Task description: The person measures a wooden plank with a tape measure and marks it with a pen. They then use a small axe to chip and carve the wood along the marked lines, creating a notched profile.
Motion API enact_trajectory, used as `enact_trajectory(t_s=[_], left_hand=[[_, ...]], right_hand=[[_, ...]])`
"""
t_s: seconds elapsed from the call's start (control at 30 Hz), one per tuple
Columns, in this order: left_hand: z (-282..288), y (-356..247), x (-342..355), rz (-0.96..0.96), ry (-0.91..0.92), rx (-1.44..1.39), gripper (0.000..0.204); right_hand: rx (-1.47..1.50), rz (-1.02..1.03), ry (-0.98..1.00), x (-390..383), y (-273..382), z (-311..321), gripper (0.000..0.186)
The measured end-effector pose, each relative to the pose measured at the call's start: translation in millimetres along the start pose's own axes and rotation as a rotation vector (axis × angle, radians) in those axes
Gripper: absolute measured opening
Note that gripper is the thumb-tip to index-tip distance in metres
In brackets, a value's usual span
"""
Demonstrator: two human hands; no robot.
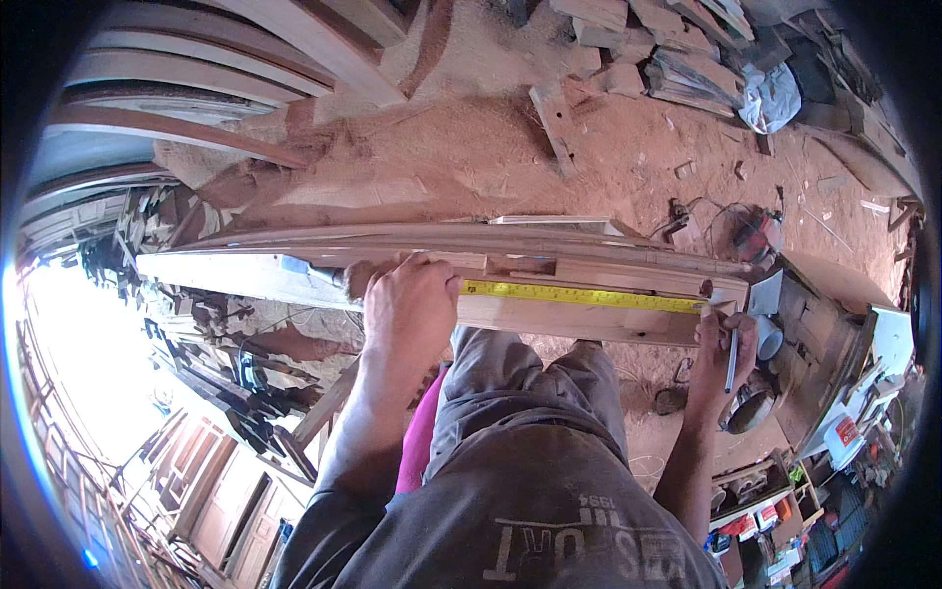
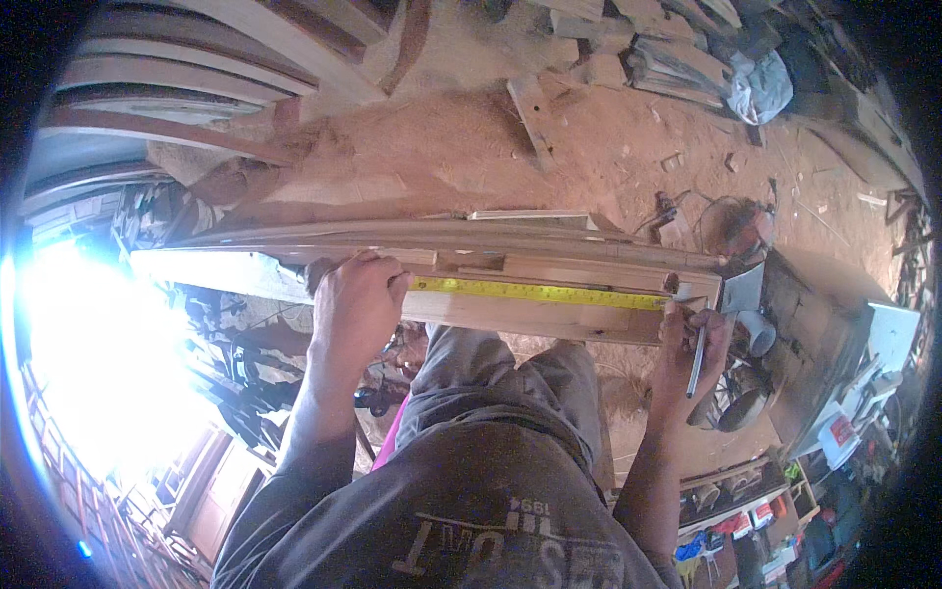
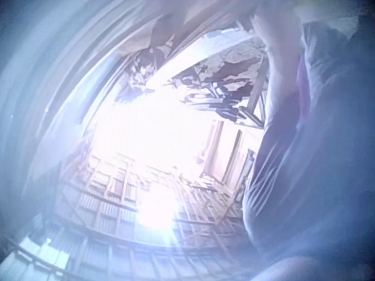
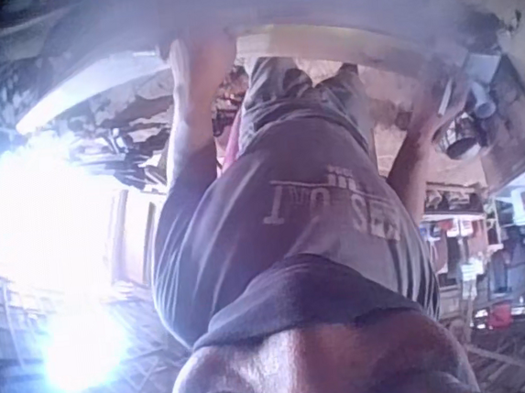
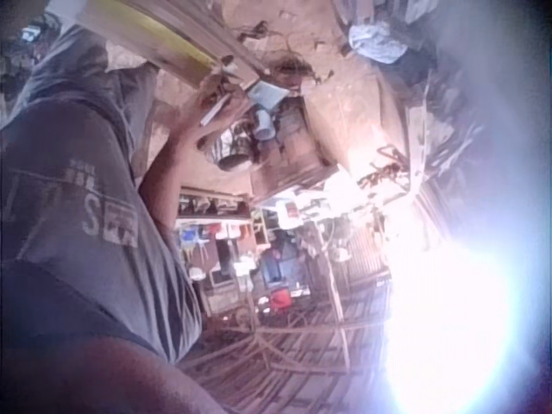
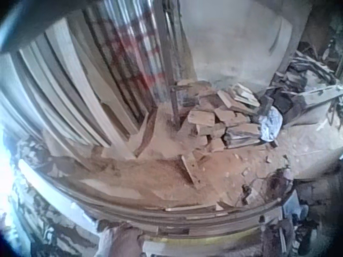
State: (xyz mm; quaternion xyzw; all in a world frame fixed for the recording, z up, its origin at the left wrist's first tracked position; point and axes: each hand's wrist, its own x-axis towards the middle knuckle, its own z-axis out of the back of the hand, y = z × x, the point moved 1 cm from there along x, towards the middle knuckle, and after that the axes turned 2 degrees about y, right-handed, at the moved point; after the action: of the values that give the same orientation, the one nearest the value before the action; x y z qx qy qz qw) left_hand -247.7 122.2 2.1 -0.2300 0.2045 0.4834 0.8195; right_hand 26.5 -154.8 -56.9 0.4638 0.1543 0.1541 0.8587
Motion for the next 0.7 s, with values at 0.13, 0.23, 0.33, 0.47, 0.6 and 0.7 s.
enact_trajectory(t_s=[0.13, 0.23, 0.33, 0.47, 0.6, 0.7], left_hand=[[-8, 6, 0, 0.001, 0.0, 0.034, 0.023], [-12, 9, 2, -0.018, -0.009, 0.067, 0.025], [-14, 11, 3, 0.003, -0.014, 0.066, 0.025], [-13, 9, 2, 0.007, -0.007, 0.071, 0.025], [-13, 5, 1, 0.016, -0.06, 0.104, 0.026], [-16, 5, -4, 0.023, -0.112, 0.097, 0.027]], right_hand=[[0.019, 0.0, 0.037, 0, -5, 1, 0.026], [0.11, -0.001, 0.036, -1, -3, -1, 0.024], [0.047, 0.165, 0.032, 0, 0, -3, 0.022], [0.117, 0.226, 0.059, 4, -7, -5, 0.021], [0.109, 0.221, 0.066, 2, -9, -3, 0.017], [0.17, 0.222, 0.052, 2, -15, -6, 0.017]])
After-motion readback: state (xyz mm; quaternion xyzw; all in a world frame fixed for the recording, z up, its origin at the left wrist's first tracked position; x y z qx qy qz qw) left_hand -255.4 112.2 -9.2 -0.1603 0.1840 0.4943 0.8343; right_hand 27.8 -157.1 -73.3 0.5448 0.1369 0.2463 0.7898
